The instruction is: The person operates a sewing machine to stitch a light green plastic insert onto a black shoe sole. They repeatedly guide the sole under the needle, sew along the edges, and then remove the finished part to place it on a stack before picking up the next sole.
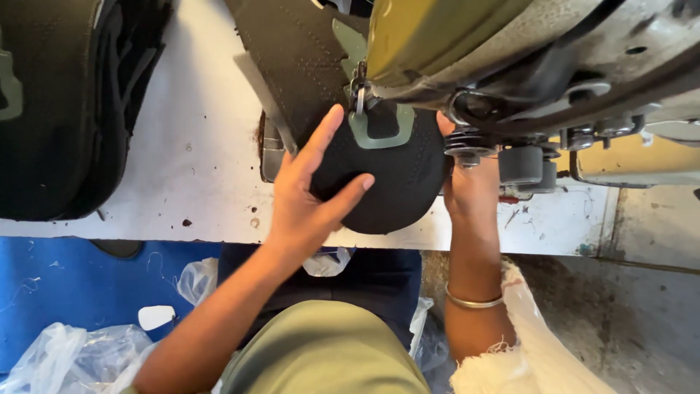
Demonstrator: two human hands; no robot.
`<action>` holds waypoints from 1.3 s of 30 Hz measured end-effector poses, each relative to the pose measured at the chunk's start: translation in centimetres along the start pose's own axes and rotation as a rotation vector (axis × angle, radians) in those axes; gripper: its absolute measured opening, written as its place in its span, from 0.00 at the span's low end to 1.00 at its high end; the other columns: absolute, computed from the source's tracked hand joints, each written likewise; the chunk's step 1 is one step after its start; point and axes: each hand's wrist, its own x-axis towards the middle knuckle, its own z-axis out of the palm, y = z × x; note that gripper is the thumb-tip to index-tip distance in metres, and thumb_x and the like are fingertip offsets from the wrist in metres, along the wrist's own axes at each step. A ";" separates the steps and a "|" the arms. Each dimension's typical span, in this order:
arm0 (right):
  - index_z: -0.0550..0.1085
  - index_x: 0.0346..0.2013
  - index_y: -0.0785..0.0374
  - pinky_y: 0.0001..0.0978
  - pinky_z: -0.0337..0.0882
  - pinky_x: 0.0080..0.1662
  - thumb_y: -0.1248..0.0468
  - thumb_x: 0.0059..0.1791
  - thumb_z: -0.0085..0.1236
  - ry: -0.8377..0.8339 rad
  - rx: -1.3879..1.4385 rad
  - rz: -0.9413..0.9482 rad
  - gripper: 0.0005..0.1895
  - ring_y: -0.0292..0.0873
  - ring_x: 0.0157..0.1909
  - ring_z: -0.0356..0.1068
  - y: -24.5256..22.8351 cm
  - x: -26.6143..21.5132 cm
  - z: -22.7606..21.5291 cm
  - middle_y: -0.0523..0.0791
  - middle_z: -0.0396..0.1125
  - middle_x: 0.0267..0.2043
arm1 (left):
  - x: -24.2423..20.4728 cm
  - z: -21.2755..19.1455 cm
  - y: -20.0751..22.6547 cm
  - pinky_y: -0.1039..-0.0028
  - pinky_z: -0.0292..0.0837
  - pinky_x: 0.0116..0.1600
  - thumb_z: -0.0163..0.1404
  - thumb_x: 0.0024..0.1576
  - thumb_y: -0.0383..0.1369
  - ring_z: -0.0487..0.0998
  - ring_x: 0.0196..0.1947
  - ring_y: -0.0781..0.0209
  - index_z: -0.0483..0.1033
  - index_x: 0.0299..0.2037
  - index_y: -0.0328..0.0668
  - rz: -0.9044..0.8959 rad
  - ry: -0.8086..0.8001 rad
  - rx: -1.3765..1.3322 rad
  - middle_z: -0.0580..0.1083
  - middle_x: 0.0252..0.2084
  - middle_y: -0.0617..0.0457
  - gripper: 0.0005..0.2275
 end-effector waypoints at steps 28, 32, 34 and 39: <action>0.72 0.52 0.60 0.29 0.70 0.40 0.51 0.59 0.52 -0.292 0.713 0.455 0.16 0.38 0.35 0.70 6.8 4.1 -15.9 0.43 0.71 0.38 | 4.6 -3.2 -0.1 0.72 0.66 0.71 0.62 0.55 0.23 0.72 0.65 0.65 0.63 0.72 0.36 -0.118 -0.196 -0.202 0.72 0.67 0.49 0.33; 0.71 0.51 0.58 0.28 0.67 0.36 0.48 0.61 0.52 -0.448 0.860 0.517 0.17 0.37 0.31 0.67 9.4 5.8 -19.3 0.41 0.70 0.33 | 6.7 -4.8 0.6 0.73 0.69 0.68 0.60 0.54 0.24 0.75 0.61 0.66 0.71 0.66 0.37 -0.237 -0.328 -0.195 0.76 0.61 0.52 0.27; 0.72 0.46 0.57 0.28 0.65 0.32 0.51 0.55 0.51 -0.024 0.615 0.407 0.14 0.37 0.29 0.68 4.3 2.1 -9.5 0.41 0.70 0.32 | 7.3 -5.1 0.3 0.74 0.69 0.67 0.60 0.54 0.24 0.76 0.60 0.66 0.73 0.64 0.37 -0.226 -0.342 -0.165 0.77 0.59 0.53 0.25; 0.71 0.41 0.53 0.28 0.63 0.28 0.63 0.52 0.55 0.500 0.118 0.219 0.04 0.32 0.25 0.64 -2.4 -5.0 2.3 0.36 0.67 0.28 | 8.1 -6.0 0.1 0.74 0.72 0.63 0.61 0.54 0.24 0.79 0.54 0.65 0.81 0.56 0.37 -0.124 -0.378 0.065 0.79 0.49 0.53 0.18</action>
